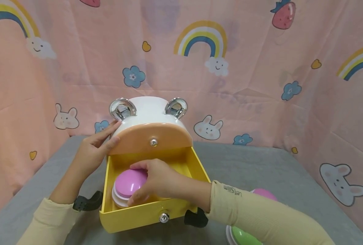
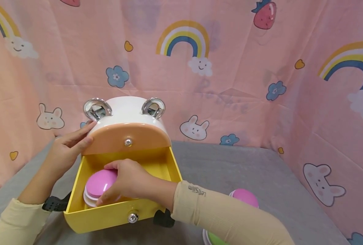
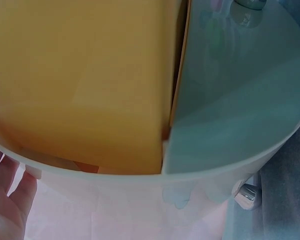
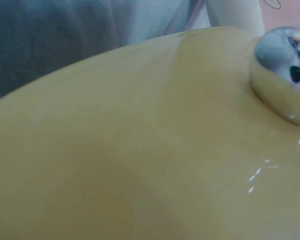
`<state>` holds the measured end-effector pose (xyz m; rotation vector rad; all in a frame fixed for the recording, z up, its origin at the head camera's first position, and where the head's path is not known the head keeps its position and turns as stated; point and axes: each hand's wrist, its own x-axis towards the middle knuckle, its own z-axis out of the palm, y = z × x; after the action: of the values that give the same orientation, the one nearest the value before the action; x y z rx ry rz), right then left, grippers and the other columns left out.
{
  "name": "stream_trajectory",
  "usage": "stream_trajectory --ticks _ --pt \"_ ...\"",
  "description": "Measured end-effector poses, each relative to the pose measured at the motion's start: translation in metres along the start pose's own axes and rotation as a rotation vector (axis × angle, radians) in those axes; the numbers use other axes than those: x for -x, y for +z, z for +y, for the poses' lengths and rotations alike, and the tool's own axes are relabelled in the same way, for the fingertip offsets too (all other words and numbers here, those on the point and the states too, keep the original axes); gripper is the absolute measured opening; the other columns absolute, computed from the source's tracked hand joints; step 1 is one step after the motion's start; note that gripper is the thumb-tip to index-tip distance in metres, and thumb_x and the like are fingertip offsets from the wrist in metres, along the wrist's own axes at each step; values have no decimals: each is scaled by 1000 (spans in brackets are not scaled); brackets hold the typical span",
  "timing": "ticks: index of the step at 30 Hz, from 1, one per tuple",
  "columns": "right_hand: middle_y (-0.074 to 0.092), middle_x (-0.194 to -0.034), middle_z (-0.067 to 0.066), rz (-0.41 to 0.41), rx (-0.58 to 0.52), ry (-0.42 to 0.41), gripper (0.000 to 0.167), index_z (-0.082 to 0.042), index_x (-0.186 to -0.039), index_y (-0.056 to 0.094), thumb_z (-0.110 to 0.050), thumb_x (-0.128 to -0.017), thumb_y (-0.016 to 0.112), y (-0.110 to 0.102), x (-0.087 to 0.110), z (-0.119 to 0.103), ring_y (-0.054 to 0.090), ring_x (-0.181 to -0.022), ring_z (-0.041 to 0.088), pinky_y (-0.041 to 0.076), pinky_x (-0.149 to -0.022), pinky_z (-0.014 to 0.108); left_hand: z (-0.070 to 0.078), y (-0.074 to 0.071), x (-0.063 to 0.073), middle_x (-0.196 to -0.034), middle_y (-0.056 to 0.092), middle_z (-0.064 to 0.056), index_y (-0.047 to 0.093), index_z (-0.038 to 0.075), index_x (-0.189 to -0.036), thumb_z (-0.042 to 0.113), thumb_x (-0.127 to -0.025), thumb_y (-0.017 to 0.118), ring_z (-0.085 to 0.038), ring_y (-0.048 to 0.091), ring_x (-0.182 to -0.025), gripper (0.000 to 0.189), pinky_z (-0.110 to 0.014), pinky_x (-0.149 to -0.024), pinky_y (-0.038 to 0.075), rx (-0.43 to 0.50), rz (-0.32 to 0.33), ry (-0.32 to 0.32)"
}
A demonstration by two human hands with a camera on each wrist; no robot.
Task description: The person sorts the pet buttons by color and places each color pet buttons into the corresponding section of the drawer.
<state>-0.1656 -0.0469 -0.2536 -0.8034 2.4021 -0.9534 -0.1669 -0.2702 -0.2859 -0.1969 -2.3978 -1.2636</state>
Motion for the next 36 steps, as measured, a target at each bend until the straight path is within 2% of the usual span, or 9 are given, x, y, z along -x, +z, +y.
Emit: stream_trajectory --ticks 10,20,36 --pt "68 -128 -3 -15 63 0 82 -12 -137 61 -26 -64 95 3 -4 1 61 -107 5 49 -103 26 0 0 1 -159 39 0 48 28 -148 34 -101 58 -32 40 -146 49 -52 -109 40 -8 6 -3" --pt "69 -122 -5 -41 68 24 79 -13 -137 61 -27 -66 94 5 -4 0 60 -101 6 51 -99 26 0 -1 1 -159 39 -1 47 29 -148 35 -101 57 -33 40 -145 49 -53 -108 41 -14 10 -17" --pt "67 -128 -5 -47 97 29 76 -15 -139 60 -24 -70 91 6 -3 1 59 -102 7 51 -100 27 1 0 0 -159 39 -2 47 28 -148 35 -101 57 -34 41 -145 49 -51 -107 41 -19 6 -4"
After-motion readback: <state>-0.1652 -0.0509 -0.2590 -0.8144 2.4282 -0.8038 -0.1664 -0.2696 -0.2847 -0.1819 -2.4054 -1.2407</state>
